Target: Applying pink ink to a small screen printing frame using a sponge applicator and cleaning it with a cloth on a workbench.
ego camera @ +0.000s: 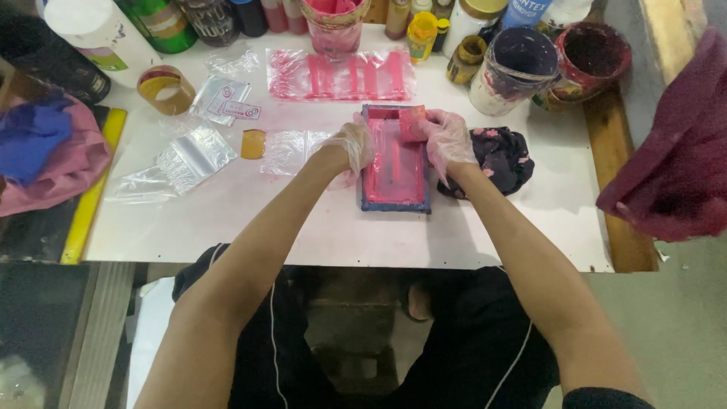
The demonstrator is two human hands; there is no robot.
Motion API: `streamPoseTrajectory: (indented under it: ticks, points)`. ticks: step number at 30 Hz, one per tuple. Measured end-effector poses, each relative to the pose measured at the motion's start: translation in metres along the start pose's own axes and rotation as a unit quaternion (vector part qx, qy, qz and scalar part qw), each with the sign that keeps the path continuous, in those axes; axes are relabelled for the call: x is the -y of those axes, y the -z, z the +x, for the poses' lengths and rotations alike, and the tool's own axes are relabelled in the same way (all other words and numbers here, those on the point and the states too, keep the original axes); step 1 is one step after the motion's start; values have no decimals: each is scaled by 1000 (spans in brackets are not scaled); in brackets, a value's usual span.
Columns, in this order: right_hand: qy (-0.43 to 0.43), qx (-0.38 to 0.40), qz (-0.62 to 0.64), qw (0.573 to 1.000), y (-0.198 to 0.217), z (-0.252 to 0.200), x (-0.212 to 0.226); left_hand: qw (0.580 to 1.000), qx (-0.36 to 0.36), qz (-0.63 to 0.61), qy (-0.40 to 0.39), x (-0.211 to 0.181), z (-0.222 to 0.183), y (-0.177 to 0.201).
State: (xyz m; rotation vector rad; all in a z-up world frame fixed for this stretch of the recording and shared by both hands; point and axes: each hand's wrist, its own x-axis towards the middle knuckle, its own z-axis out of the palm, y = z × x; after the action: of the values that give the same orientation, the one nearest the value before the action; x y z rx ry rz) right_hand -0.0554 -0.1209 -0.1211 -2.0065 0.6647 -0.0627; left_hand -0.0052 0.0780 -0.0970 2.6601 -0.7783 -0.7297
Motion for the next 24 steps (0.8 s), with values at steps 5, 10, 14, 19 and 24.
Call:
streamPoseTrajectory:
  ticks: [5,10,14,19,24]
  points:
    - [-7,-1,-20,1000,9,-9,12,1000,-2,1,0,-2,-1,3]
    - [10,-2,-6,1000,7,-7,7,1000,-4,1,2,-2,-3,6]
    - [25,-1,6,1000,8,-13,13,1000,-6,2,2,-3,-6,8]
    - [30,-2,6,1000,16,-30,26,1000,-2,1,12,7,7,2]
    - [26,-2,4,1000,16,-30,25,999,22,38,5,-13,-23,40]
